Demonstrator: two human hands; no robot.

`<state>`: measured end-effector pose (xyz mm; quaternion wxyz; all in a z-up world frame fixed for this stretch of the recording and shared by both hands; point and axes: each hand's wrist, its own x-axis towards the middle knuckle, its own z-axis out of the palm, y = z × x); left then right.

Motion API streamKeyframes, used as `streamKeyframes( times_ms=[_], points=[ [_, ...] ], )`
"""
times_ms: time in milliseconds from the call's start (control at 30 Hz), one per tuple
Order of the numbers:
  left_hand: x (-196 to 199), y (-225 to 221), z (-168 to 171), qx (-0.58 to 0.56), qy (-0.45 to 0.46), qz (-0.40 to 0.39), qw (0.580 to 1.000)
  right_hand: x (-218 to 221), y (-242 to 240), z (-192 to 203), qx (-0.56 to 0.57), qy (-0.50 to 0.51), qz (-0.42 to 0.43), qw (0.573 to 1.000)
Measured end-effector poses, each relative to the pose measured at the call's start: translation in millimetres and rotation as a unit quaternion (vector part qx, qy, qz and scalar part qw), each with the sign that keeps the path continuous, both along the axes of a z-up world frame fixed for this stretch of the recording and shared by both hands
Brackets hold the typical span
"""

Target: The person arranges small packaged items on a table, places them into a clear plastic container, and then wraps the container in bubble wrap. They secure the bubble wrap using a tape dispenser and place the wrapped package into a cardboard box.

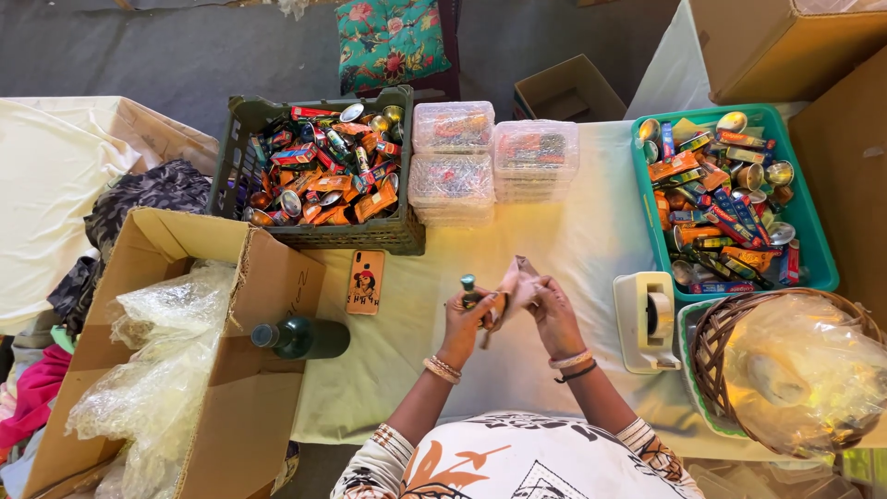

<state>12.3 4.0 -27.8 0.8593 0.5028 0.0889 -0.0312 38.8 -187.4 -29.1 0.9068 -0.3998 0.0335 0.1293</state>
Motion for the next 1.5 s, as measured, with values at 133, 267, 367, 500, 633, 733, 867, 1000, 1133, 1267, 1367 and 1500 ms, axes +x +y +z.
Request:
streamKeyframes(
  times_ms=[133, 267, 367, 500, 633, 733, 867, 1000, 1133, 1267, 1367, 1500],
  points=[
    [7.5, 22.6, 6.2, 0.002, -0.007, 0.03, 1.0, 11.9, -26.8, -11.3, 0.031, 0.015, -0.04, 0.999],
    [15.0, 33.7, 29.8, -0.04, 0.008, 0.04, 0.998, 21.5, -47.3, -24.2, -0.105, -0.028, -0.102, 0.989],
    [19.5, 31.5, 21.2, -0.035, 0.006, 0.009, 0.999, 18.3, -39.1, -15.3, -0.306, -0.078, -0.15, 0.937],
    [24.8, 19.0, 39.6, -0.044, 0.026, -0.04, 0.998, -3.0, -21.9, -28.4, -0.38, -0.126, -0.092, 0.912],
    [27.8, 3.3, 64.4, -0.086, 0.029, -0.077, 0.993, -16.6, 16.4, 20.0, -0.33, -0.34, 0.032, 0.88],
    [32.1, -1.7, 56.9, -0.103, 0.031, -0.097, 0.989, -21.7, 26.6, -24.3, -0.341, -0.251, 0.116, 0.898],
    [43.2, 15.2, 61.8, -0.021, 0.013, -0.04, 0.999, -6.2, 3.5, -129.6, -0.298, -0.149, 0.19, 0.924],
    [38.3, 25.0, 72.7, 0.071, 0.091, -0.065, 0.991, 2.8, -4.6, -50.2, 0.025, 0.063, 0.071, 0.995],
    [23.8, 14.3, 10.2, 0.049, 0.05, -0.148, 0.987, 12.5, -2.3, -8.1, 0.026, 0.076, 0.075, 0.994],
    [27.8, 23.1, -17.4, 0.028, 0.042, -0.033, 0.998, 16.1, -13.9, -11.7, 0.0, 0.039, 0.0, 0.999],
    [31.0, 30.9, 6.8, 0.112, 0.021, 0.037, 0.993, 16.7, -26.2, -19.0, 0.024, 0.027, 0.002, 0.999],
    [17.7, 11.2, 92.6, 0.473, -0.295, 0.223, 0.8, 12.9, -20.4, 1.9, 0.093, 0.078, -0.001, 0.993]
  ],
)
